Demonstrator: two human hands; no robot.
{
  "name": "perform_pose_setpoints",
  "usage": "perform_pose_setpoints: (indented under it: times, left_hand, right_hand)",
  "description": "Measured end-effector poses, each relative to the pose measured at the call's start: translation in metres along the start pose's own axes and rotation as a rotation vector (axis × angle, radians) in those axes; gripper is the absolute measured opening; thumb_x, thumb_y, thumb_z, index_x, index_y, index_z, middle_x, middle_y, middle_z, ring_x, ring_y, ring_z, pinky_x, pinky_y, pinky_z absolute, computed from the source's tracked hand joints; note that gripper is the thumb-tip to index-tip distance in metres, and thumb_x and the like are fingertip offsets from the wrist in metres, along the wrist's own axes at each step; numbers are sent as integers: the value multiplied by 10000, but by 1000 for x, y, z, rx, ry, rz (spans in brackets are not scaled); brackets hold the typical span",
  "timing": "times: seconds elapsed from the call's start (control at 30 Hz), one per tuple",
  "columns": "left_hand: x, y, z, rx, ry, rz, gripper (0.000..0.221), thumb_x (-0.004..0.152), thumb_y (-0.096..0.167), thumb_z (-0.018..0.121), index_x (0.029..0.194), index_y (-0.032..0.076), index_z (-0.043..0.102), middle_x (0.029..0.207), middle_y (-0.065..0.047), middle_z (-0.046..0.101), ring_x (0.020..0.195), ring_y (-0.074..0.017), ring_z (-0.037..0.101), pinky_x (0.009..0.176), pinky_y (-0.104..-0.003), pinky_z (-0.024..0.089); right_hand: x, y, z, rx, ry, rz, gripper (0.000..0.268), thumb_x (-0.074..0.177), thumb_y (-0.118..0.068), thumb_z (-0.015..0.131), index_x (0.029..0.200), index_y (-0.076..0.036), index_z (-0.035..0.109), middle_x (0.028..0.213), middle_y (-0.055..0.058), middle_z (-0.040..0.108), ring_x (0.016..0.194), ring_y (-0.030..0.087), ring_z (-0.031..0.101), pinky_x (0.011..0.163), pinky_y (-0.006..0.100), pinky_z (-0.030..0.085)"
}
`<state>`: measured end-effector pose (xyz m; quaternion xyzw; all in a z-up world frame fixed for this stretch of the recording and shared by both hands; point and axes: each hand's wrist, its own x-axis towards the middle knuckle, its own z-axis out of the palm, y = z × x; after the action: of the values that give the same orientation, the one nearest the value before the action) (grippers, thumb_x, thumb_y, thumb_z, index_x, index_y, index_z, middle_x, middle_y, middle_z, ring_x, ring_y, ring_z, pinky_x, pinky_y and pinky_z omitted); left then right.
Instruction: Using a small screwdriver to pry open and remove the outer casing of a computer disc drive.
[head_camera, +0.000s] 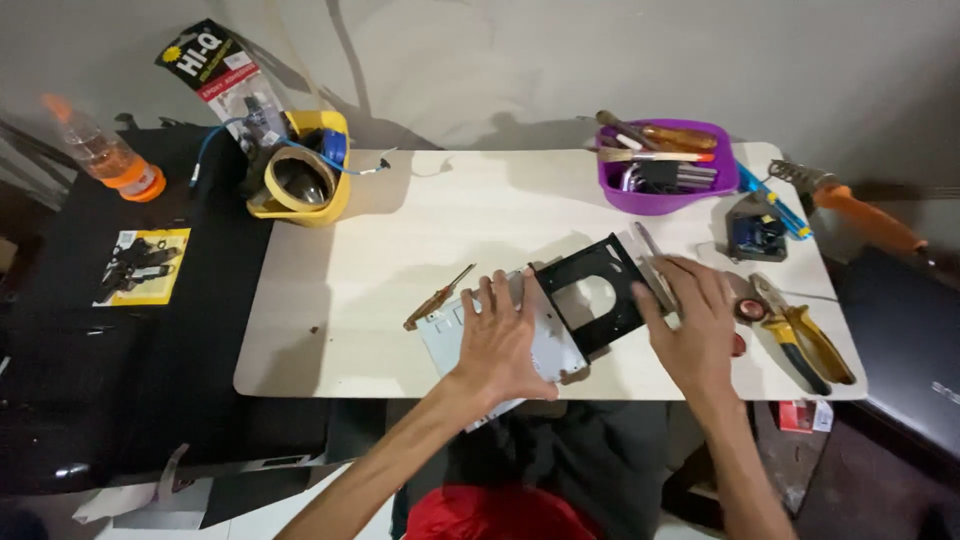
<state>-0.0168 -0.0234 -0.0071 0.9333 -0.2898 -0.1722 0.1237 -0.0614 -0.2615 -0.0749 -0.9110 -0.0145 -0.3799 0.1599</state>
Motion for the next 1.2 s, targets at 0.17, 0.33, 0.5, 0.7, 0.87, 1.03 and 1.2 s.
perform_pose_setpoints:
  times: [0.17,0.33,0.5,0.7,0.87,1.03,1.2]
  left_hand:
    - [9,-14,16,98,-10,2,1444,455,577,786,1583,-70,156,1456,-436,305,1331,-585,306,1064,-679,193]
    - [11,-22,19,-12,-60,-5,1475,442,630,773,1595,-27,130,1522,-433,237,1405,-566,250,1090,-666,124]
    - [13,-26,23,-49,-55,-16,1377,467,647,762,1573,15,237,1561,-394,201,1449,-534,189,1116,-673,66]
    - [22,-34,20,9,9,3,1421,430,676,772,1559,-11,250,1474,-369,327,1373,-502,325,1076,-644,182]
    - [30,-39,-3,7,-4,-7,1490,438,629,824,1572,-73,161,1431,-390,352,1337,-513,351,1058,-630,207]
    - [42,-47,-22,15,-60,-6,1460,460,477,871,1582,-74,117,1463,-381,323,1372,-515,314,1095,-678,173]
    - [54,-65,-35,-40,-158,55,1399,503,368,884,1588,-48,105,1559,-397,239,1487,-530,184,1133,-753,6]
  right_hand:
    - [94,-62,47,302,-456,-199,170,876,-144,788,1044,-149,768,1021,35,736,1039,284,715,936,399,548]
    - [132,-98,132,356,-1121,-199,271,917,-181,704,1185,-148,720,1160,123,722,1161,363,661,996,541,526]
    - [131,-131,192,323,-1397,-127,235,759,-239,862,984,-211,804,960,7,788,1006,286,743,914,470,571]
    - [142,-109,186,504,-1207,-114,121,833,-175,809,946,-150,774,955,88,800,967,308,749,877,452,578]
    - [140,-78,137,820,-645,-2,128,873,-90,814,984,-96,751,867,68,722,849,196,692,807,362,576]
    - [94,-50,67,747,-287,209,251,945,-112,791,1192,-99,748,855,52,707,836,138,699,795,317,596]
    - [26,-34,25,908,-83,422,378,942,55,674,1319,57,650,1045,202,682,911,270,681,825,428,617]
